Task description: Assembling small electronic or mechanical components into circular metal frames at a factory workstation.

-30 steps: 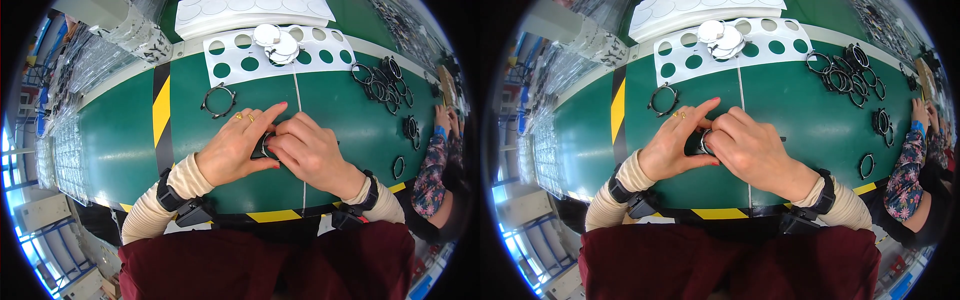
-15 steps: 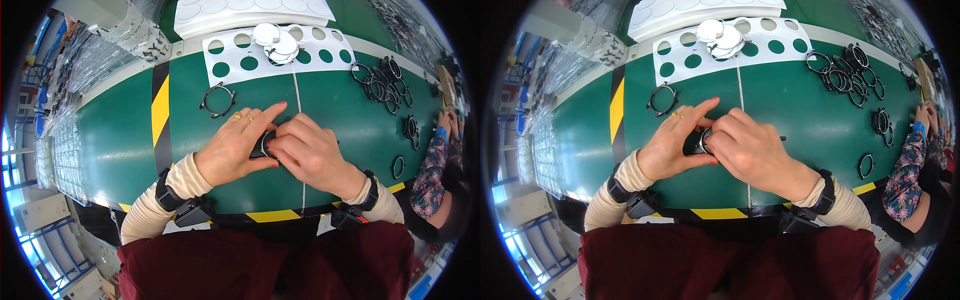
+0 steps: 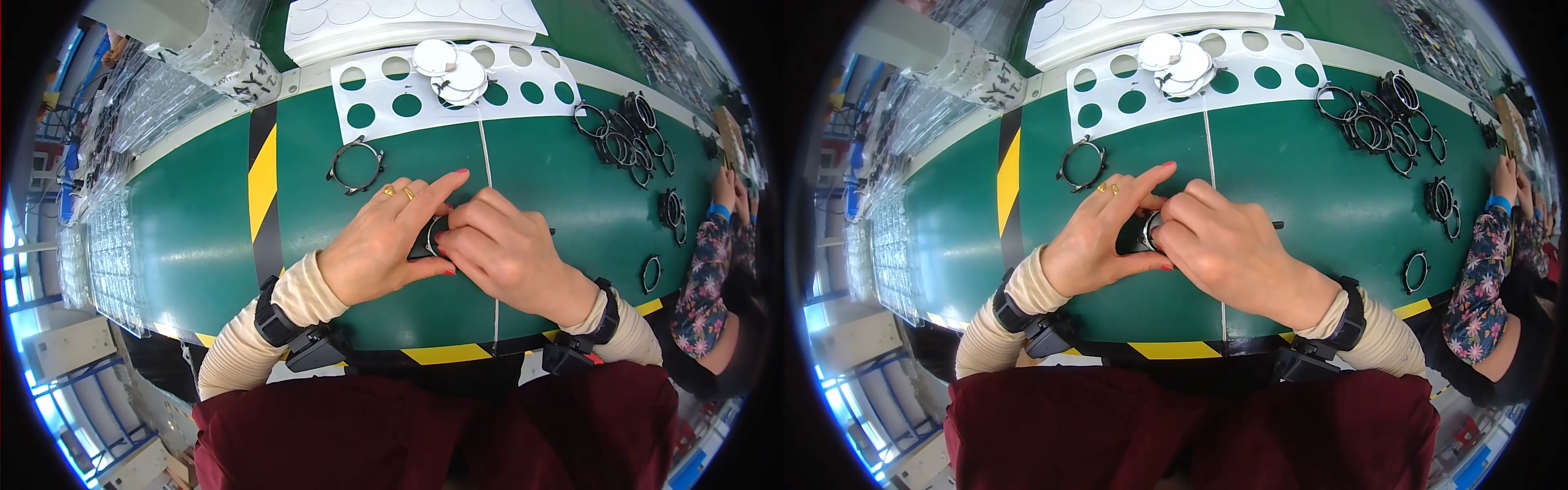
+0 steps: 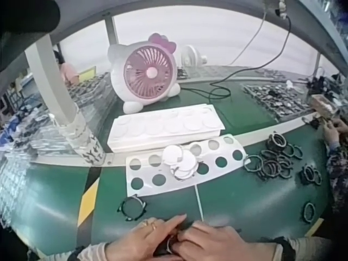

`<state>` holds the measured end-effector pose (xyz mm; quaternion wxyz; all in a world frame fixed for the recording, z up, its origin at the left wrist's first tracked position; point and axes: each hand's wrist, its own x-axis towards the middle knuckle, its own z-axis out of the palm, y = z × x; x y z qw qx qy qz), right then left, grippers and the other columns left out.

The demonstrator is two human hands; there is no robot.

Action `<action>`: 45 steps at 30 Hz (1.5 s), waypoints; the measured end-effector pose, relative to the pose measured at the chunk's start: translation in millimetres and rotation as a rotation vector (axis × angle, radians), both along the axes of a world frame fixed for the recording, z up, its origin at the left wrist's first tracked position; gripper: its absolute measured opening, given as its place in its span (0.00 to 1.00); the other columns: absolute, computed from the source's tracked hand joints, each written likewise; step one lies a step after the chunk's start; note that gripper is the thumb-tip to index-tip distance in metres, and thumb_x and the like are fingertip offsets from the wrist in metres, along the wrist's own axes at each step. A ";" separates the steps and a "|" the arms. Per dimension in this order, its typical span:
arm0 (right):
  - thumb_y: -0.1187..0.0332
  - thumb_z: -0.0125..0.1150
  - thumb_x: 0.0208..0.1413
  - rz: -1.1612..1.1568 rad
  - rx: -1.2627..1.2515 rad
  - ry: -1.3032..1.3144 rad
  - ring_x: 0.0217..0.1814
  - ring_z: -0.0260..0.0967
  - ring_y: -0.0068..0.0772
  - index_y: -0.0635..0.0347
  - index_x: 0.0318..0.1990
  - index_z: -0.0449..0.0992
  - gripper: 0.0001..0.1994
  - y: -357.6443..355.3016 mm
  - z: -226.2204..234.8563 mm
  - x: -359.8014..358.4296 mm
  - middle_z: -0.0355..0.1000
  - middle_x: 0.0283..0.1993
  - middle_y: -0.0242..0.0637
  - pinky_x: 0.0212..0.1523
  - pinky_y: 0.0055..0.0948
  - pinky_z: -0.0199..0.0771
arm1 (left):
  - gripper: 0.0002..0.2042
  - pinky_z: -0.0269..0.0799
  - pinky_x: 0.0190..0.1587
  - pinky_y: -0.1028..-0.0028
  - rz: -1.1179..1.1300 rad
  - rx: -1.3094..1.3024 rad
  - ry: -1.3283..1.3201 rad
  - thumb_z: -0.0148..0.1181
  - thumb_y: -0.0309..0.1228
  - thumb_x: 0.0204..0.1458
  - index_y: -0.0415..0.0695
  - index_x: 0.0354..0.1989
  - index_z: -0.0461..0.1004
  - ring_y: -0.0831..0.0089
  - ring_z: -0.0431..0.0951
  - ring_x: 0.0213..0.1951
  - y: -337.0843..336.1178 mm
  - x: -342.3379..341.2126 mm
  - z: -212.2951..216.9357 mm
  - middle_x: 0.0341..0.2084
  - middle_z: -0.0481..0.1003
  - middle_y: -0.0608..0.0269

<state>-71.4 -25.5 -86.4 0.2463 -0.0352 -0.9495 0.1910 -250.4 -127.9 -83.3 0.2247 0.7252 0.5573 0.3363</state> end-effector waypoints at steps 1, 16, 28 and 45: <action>0.78 0.70 0.39 -0.017 -0.034 0.016 0.32 0.68 0.32 0.59 0.30 0.76 0.09 -0.3 0.4 -0.6 0.68 0.32 0.31 0.21 0.28 0.67 | 0.46 0.67 0.50 0.63 0.002 0.003 0.001 0.76 0.29 0.37 0.42 0.68 0.56 0.57 0.72 0.43 0.2 0.1 0.0 0.41 0.74 0.55; 0.78 0.70 0.39 -0.053 -0.084 0.015 0.32 0.68 0.32 0.59 0.30 0.77 0.09 0.5 2.0 -2.3 0.69 0.32 0.31 0.21 0.28 0.67 | 0.43 0.66 0.51 0.60 -0.028 -0.018 0.003 0.72 0.30 0.41 0.42 0.67 0.55 0.54 0.70 0.42 3.0 -0.8 1.6 0.40 0.70 0.53; 0.77 0.70 0.39 -0.045 -0.032 0.046 0.32 0.67 0.30 0.59 0.31 0.77 0.10 0.0 -0.9 -4.8 0.69 0.32 0.30 0.20 0.27 0.65 | 0.45 0.66 0.49 0.63 -0.026 -0.012 0.007 0.74 0.30 0.38 0.42 0.67 0.57 0.56 0.71 0.42 -0.2 -2.6 -0.4 0.40 0.73 0.55; 0.79 0.64 0.53 -0.407 -0.439 0.300 0.34 0.68 0.18 0.64 0.39 0.77 0.07 30.8 26.7 14.3 0.73 0.41 0.35 0.29 0.16 0.66 | 0.55 0.66 0.51 0.64 -0.095 -0.038 -0.156 0.77 0.33 0.33 0.42 0.71 0.46 0.57 0.70 0.46 -2.5 -1.1 14.3 0.44 0.72 0.55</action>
